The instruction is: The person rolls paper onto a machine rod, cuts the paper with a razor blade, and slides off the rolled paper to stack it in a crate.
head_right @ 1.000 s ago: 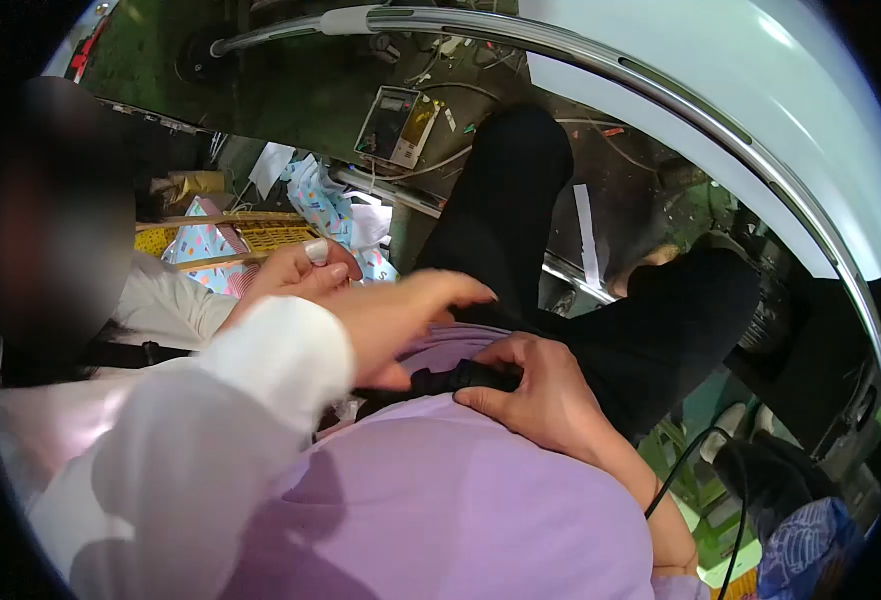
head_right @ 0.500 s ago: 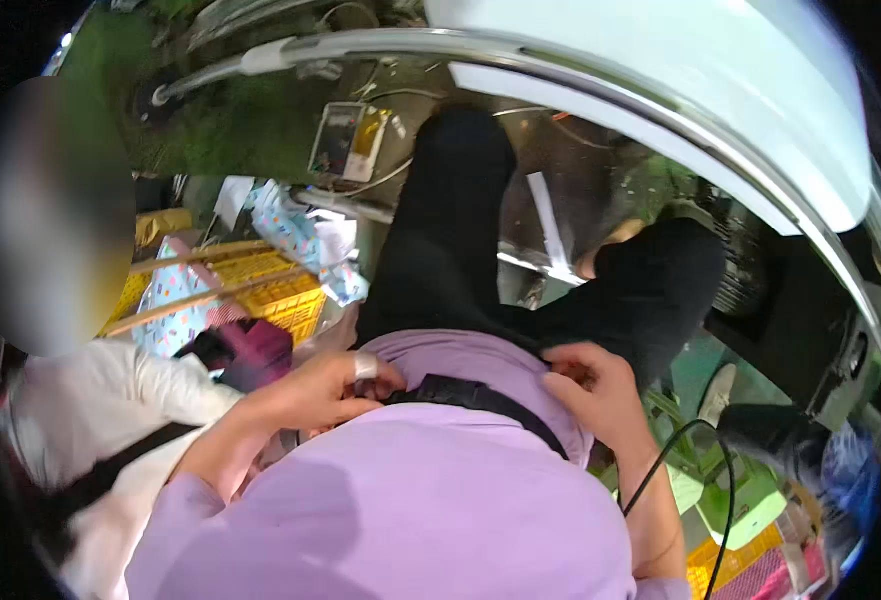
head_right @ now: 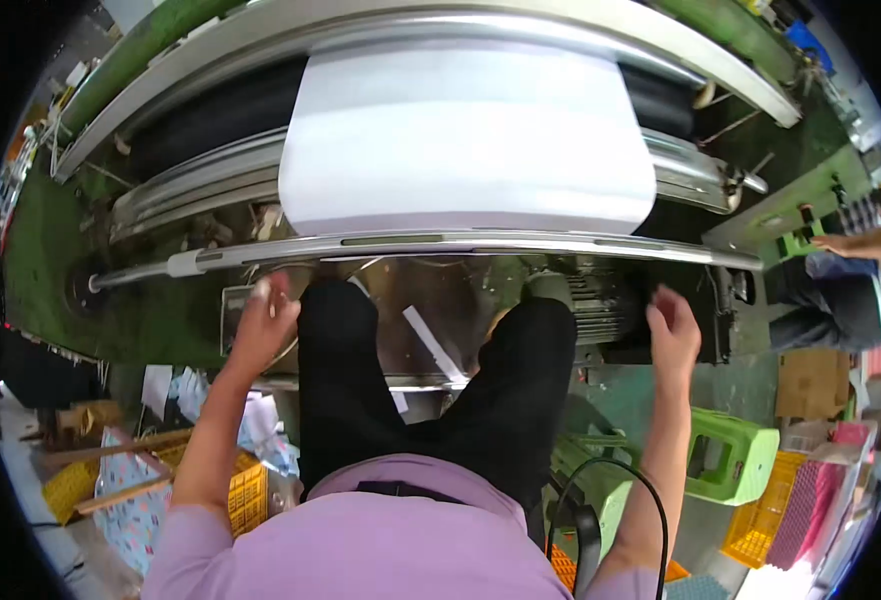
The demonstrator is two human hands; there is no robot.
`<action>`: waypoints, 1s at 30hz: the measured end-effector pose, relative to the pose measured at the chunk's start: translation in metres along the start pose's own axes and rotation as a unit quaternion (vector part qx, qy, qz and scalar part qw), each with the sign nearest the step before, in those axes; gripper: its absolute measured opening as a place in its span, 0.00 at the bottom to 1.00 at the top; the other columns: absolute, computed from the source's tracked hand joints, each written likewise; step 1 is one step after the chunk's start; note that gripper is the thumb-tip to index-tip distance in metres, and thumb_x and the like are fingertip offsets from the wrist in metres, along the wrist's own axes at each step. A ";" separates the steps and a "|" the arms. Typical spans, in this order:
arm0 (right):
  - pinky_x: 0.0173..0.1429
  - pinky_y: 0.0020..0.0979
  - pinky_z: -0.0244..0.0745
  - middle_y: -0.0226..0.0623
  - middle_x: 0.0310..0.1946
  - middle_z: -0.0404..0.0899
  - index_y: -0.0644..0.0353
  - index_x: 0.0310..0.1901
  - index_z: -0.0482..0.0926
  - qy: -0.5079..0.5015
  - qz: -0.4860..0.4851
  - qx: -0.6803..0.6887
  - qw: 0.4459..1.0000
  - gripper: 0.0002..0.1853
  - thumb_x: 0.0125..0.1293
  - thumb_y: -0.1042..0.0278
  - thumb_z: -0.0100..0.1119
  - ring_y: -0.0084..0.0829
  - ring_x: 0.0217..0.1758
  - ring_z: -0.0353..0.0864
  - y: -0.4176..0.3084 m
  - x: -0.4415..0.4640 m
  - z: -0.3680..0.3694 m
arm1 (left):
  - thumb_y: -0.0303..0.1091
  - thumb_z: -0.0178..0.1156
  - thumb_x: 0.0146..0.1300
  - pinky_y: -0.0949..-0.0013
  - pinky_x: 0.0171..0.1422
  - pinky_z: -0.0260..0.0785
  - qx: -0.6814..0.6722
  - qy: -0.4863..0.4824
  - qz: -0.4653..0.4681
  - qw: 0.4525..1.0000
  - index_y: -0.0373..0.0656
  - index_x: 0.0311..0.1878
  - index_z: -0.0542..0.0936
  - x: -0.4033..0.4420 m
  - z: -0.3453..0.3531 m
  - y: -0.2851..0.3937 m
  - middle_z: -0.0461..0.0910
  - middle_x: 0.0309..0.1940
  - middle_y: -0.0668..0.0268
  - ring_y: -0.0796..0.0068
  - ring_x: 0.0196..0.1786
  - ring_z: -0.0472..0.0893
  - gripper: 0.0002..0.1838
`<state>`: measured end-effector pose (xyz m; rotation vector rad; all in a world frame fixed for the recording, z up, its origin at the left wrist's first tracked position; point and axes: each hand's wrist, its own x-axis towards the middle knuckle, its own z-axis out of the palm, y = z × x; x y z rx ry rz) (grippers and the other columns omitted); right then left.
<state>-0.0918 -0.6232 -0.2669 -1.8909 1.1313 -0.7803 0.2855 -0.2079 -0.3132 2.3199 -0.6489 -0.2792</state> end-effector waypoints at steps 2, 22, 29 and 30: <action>0.60 0.29 0.69 0.37 0.52 0.78 0.66 0.59 0.72 -0.005 -0.020 0.090 0.996 0.24 0.59 0.75 0.60 0.28 0.53 0.76 0.006 0.041 0.028 | 0.39 0.63 0.62 0.65 0.56 0.69 0.054 0.101 0.049 0.992 0.38 0.54 0.76 0.044 0.028 -0.021 0.80 0.44 0.65 0.70 0.48 0.79 0.20; 0.45 0.30 0.77 0.39 0.40 0.85 0.63 0.46 0.81 -0.406 0.070 -0.039 0.910 0.19 0.54 0.62 0.67 0.32 0.41 0.84 -0.075 -0.161 -0.089 | 0.41 0.54 0.69 0.76 0.36 0.70 -0.199 -0.254 -0.124 0.938 0.40 0.44 0.79 -0.017 0.029 0.029 0.83 0.34 0.65 0.81 0.31 0.78 0.14; 0.35 0.25 0.75 0.35 0.33 0.86 0.62 0.40 0.85 -0.510 0.136 0.045 0.848 0.20 0.53 0.54 0.72 0.30 0.33 0.85 -0.140 -0.218 -0.158 | 0.39 0.52 0.70 0.77 0.37 0.69 -0.172 -0.282 -0.084 0.940 0.40 0.45 0.78 -0.050 0.014 0.054 0.83 0.35 0.67 0.82 0.31 0.78 0.13; 0.34 0.26 0.75 0.38 0.33 0.85 0.64 0.40 0.85 -0.491 0.091 0.119 0.858 0.23 0.52 0.51 0.74 0.31 0.33 0.85 -0.144 -0.224 -0.160 | 0.39 0.52 0.71 0.78 0.37 0.69 -0.178 -0.281 -0.083 0.939 0.40 0.45 0.78 -0.053 0.014 0.057 0.83 0.36 0.67 0.83 0.32 0.78 0.12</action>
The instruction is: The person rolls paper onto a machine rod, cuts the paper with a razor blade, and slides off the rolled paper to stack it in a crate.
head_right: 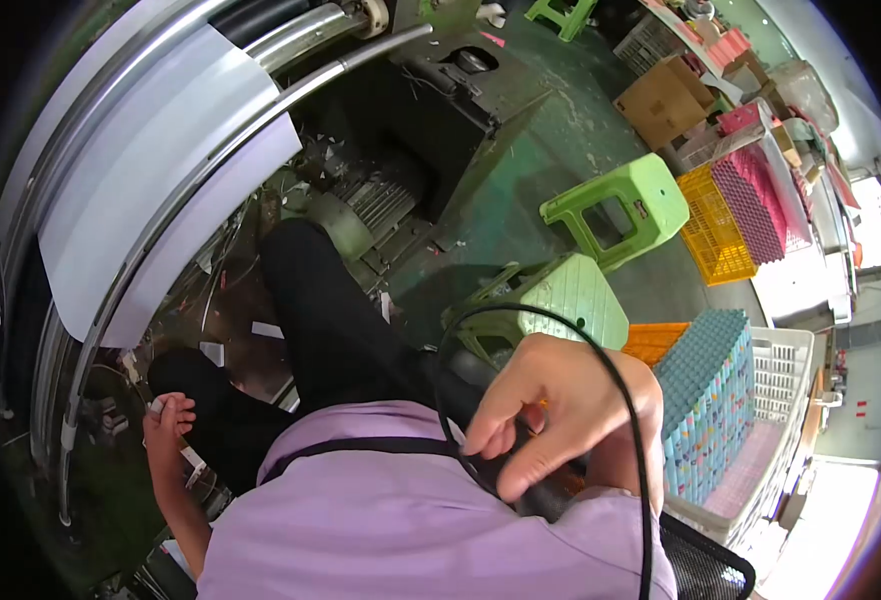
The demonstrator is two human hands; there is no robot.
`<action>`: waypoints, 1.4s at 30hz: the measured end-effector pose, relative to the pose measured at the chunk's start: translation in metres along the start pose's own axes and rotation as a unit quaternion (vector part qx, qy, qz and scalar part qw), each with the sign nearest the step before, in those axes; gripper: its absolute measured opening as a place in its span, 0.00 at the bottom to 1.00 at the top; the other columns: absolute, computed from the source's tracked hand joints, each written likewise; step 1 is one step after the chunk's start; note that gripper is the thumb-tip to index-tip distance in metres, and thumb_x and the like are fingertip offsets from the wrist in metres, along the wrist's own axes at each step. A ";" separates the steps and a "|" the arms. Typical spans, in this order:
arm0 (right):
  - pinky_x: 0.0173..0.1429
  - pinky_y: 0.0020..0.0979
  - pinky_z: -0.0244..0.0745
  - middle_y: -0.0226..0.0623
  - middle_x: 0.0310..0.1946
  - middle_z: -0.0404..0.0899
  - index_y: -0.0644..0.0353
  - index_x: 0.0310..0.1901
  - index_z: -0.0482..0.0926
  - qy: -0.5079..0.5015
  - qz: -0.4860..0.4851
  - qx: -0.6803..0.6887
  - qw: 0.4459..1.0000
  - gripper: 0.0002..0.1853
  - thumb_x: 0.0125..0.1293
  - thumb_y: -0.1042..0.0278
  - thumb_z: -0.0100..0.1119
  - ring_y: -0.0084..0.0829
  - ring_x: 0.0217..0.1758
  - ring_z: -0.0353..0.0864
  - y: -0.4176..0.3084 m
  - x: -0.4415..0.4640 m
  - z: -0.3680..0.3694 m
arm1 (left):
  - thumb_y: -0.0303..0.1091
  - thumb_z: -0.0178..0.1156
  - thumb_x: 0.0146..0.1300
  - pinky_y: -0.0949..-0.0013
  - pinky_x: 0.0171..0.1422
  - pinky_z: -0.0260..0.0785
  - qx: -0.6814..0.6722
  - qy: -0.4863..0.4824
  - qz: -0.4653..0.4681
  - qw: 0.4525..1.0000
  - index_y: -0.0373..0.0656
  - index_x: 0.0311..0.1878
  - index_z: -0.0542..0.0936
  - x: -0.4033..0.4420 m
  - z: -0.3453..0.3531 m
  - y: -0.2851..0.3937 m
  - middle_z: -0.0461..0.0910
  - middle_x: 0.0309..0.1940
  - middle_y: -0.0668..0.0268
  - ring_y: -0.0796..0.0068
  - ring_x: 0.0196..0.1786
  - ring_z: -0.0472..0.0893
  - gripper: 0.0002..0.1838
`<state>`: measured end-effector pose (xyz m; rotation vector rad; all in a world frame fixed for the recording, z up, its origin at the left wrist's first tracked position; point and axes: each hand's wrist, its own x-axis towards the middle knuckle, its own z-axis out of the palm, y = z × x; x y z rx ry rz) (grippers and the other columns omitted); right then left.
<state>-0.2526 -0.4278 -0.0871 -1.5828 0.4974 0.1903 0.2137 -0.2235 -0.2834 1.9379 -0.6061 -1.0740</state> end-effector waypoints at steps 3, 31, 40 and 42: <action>0.34 0.23 0.73 0.40 0.31 0.85 0.66 0.40 0.85 0.058 -0.200 0.078 0.975 0.24 0.52 0.51 0.74 0.27 0.34 0.84 -0.010 0.005 -0.004 | 0.38 0.52 0.71 0.78 0.38 0.68 -0.005 0.001 0.004 1.000 0.40 0.46 0.78 -0.006 0.004 0.008 0.82 0.37 0.67 0.83 0.33 0.77 0.12; 0.63 0.51 0.66 0.48 0.33 0.85 0.60 0.47 0.80 0.365 -0.533 -0.419 0.638 0.15 0.60 0.64 0.64 0.39 0.44 0.85 -0.070 -0.033 0.016 | 0.36 0.56 0.56 0.50 0.37 0.70 -0.117 -0.561 0.548 0.609 0.36 0.32 0.77 -0.176 0.208 0.242 0.79 0.29 0.52 0.50 0.33 0.79 0.11; 0.12 0.28 0.46 0.29 0.08 0.63 0.58 0.12 0.71 0.079 -0.532 -0.183 0.823 0.13 0.49 0.67 0.58 0.24 0.07 0.57 -0.049 0.018 -0.006 | 0.33 0.59 0.58 0.58 0.35 0.74 -0.055 -0.474 0.481 0.735 0.35 0.40 0.76 -0.136 0.205 0.271 0.80 0.27 0.54 0.52 0.31 0.82 0.11; 0.50 0.43 0.54 0.38 0.24 0.78 0.58 0.35 0.78 -0.074 -0.562 -0.194 0.801 0.08 0.57 0.64 0.62 0.31 0.31 0.76 -0.049 0.010 -0.009 | 0.32 0.57 0.57 0.57 0.28 0.73 -0.058 -0.284 0.566 0.772 0.36 0.31 0.76 -0.119 0.237 0.255 0.78 0.19 0.56 0.50 0.25 0.81 0.08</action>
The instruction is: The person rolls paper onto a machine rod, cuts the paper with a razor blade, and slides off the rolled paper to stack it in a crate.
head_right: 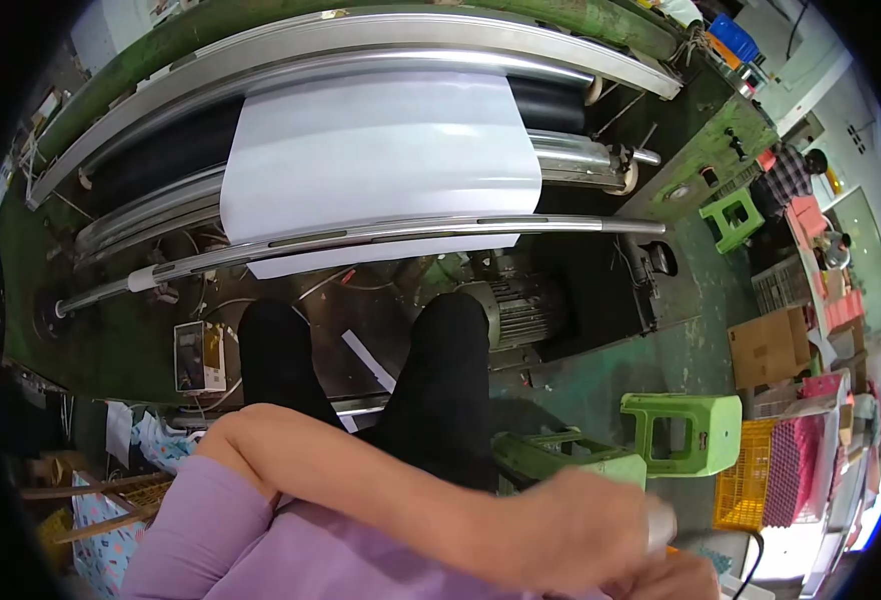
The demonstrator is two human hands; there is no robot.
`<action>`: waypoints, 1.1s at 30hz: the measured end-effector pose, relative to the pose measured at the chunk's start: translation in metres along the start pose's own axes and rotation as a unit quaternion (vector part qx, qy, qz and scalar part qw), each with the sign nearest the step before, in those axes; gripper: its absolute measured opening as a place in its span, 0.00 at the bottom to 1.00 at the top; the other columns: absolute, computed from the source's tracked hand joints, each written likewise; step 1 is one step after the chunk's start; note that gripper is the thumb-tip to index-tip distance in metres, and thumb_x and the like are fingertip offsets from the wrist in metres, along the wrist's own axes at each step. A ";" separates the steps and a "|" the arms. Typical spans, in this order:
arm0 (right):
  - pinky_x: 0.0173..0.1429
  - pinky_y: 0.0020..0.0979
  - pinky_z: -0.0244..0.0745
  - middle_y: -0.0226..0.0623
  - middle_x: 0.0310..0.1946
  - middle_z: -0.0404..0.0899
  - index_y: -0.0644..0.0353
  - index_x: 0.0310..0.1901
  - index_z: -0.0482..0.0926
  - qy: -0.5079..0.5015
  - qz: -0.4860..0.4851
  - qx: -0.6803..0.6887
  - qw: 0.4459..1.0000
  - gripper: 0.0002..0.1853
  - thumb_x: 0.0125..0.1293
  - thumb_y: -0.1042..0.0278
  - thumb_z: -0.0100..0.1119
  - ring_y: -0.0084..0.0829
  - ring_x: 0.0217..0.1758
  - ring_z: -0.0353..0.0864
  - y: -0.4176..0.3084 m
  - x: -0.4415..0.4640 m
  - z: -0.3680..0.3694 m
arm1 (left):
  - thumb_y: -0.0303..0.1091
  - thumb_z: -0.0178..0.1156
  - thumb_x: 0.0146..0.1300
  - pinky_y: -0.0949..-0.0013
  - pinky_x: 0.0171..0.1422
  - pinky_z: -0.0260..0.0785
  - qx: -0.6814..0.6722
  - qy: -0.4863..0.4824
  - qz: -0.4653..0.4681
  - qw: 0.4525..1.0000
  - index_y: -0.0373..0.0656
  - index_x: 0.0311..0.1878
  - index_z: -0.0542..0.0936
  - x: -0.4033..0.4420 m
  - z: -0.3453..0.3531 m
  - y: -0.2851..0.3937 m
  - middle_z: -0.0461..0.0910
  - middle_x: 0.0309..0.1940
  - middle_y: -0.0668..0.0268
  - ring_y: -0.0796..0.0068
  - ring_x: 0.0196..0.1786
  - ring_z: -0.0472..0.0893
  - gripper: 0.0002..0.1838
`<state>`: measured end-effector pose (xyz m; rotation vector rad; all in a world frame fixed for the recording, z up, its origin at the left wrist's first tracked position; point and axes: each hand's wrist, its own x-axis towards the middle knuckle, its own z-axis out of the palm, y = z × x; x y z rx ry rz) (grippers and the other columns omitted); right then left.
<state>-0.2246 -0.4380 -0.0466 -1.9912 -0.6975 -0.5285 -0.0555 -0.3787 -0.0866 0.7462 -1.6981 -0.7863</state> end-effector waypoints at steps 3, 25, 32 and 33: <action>0.73 0.49 0.51 0.45 0.54 0.63 0.51 0.57 0.75 -0.089 0.003 0.172 0.981 0.22 0.62 0.59 0.64 0.40 0.59 0.70 0.003 0.009 -0.014 | 0.37 0.51 0.66 0.48 0.38 0.71 0.052 -0.115 -0.112 0.986 0.37 0.31 0.74 0.008 0.014 -0.057 0.78 0.27 0.51 0.46 0.33 0.79 0.13; 0.36 0.23 0.73 0.30 0.33 0.81 0.64 0.50 0.78 0.272 0.612 -0.098 0.736 0.20 0.59 0.61 0.62 0.21 0.34 0.79 0.346 -0.067 -0.052 | 0.35 0.57 0.60 0.57 0.54 0.72 0.262 0.137 -0.377 0.878 0.37 0.48 0.81 -0.167 -0.153 -0.120 0.82 0.42 0.52 0.54 0.49 0.80 0.16; 0.40 0.23 0.72 0.32 0.39 0.80 0.65 0.54 0.74 0.399 0.437 0.050 0.805 0.23 0.58 0.66 0.64 0.23 0.36 0.77 0.438 -0.095 -0.094 | 0.40 0.60 0.63 0.60 0.62 0.65 0.430 0.549 -0.354 0.623 0.33 0.57 0.74 -0.304 -0.301 -0.175 0.77 0.48 0.51 0.54 0.56 0.75 0.24; 0.40 0.24 0.72 0.33 0.39 0.80 0.65 0.52 0.75 0.379 0.426 0.105 0.815 0.21 0.58 0.66 0.65 0.24 0.36 0.77 0.438 -0.089 -0.095 | 0.41 0.60 0.64 0.61 0.64 0.63 0.265 0.568 -0.379 0.681 0.33 0.59 0.72 -0.304 -0.310 -0.173 0.76 0.51 0.50 0.53 0.58 0.74 0.25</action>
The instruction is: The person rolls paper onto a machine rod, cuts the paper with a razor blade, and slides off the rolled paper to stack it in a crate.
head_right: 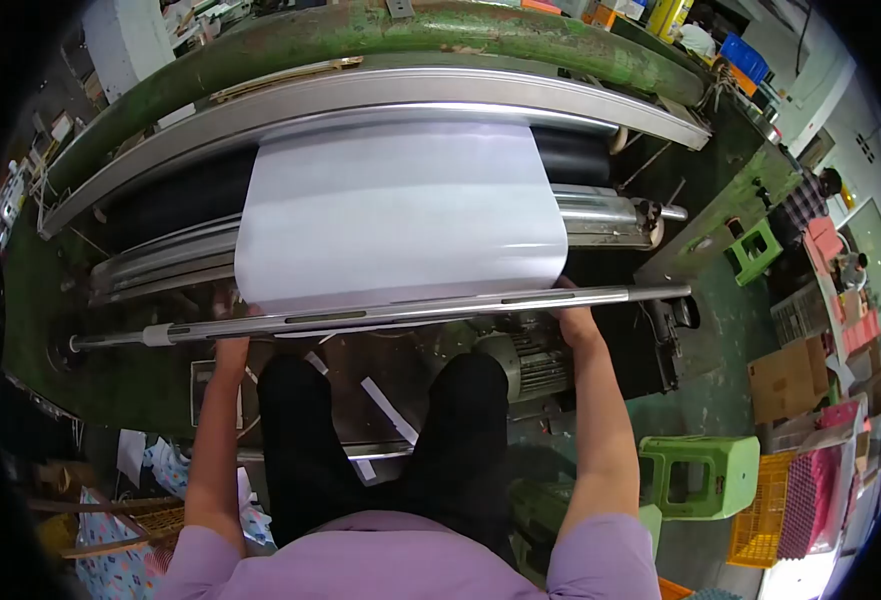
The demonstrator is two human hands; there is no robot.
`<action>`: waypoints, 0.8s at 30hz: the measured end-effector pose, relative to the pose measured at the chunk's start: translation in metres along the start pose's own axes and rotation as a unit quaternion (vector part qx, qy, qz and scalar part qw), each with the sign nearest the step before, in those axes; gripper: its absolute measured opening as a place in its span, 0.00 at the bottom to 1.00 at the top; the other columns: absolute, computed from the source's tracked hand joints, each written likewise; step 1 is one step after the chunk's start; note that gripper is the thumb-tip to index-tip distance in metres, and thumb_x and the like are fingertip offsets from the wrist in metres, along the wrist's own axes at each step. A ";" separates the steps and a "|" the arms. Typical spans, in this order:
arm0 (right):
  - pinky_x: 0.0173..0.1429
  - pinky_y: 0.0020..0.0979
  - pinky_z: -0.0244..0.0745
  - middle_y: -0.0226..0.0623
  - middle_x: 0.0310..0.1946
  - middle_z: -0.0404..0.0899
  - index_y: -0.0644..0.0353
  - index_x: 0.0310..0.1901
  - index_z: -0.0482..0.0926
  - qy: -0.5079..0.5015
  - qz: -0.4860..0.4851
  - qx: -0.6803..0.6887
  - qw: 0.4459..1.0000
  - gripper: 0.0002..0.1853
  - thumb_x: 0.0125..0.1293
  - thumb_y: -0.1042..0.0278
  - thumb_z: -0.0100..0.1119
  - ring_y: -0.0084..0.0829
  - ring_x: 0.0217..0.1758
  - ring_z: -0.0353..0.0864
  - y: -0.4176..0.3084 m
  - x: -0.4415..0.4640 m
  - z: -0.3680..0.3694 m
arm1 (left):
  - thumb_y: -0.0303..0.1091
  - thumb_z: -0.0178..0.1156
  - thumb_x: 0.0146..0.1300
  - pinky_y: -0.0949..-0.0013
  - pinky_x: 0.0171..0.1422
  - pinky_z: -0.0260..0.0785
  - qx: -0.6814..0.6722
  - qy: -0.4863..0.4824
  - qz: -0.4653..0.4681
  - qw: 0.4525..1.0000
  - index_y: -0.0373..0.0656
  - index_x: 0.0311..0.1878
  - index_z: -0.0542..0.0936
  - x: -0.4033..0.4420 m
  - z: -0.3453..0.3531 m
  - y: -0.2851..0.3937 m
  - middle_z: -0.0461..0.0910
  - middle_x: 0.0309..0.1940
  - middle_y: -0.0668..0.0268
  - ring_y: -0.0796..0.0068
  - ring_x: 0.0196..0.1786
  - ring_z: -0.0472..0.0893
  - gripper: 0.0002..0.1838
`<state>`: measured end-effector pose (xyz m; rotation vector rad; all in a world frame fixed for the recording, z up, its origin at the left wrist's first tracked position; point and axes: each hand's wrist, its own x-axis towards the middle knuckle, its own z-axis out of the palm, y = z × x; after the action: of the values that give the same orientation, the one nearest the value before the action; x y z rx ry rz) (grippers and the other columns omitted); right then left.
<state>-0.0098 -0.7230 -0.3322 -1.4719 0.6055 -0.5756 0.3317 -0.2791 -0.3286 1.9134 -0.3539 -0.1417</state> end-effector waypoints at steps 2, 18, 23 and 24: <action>0.38 0.22 0.71 0.30 0.35 0.78 0.63 0.48 0.77 0.032 0.047 -0.023 0.998 0.17 0.60 0.64 0.64 0.21 0.34 0.75 -0.005 -0.017 0.002 | 0.41 0.59 0.65 0.61 0.67 0.61 -0.123 -0.080 -0.094 0.985 0.33 0.60 0.71 0.006 -0.012 -0.006 0.74 0.54 0.49 0.52 0.59 0.72 0.26; 0.35 0.21 0.71 0.26 0.31 0.81 0.60 0.39 0.81 0.236 0.008 -0.171 0.957 0.10 0.67 0.62 0.56 0.17 0.30 0.76 -0.160 -0.103 0.040 | 0.40 0.59 0.65 0.75 0.30 0.71 -0.423 -0.132 -0.164 0.881 0.43 0.39 0.79 -0.074 -0.061 0.106 0.82 0.28 0.68 0.78 0.29 0.80 0.10; 0.44 0.31 0.68 0.29 0.38 0.82 0.61 0.44 0.80 0.173 -0.300 -0.416 0.841 0.14 0.55 0.68 0.66 0.28 0.40 0.78 -0.199 -0.123 0.111 | 0.39 0.59 0.66 0.75 0.30 0.70 -0.426 -0.097 -0.224 0.871 0.44 0.38 0.79 -0.064 -0.055 0.119 0.83 0.27 0.67 0.77 0.28 0.81 0.09; 0.50 0.35 0.67 0.29 0.38 0.82 0.61 0.43 0.80 0.125 -0.399 -0.530 0.738 0.15 0.52 0.70 0.68 0.33 0.44 0.78 -0.204 -0.116 0.118 | 0.39 0.59 0.66 0.75 0.30 0.70 -0.424 -0.096 -0.222 0.872 0.44 0.38 0.79 -0.063 -0.055 0.119 0.83 0.27 0.67 0.77 0.28 0.81 0.09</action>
<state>-0.0112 -0.5619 -0.1251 -2.8316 0.4878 -1.2238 0.2661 -0.2493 -0.2020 1.0659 0.0451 -0.6831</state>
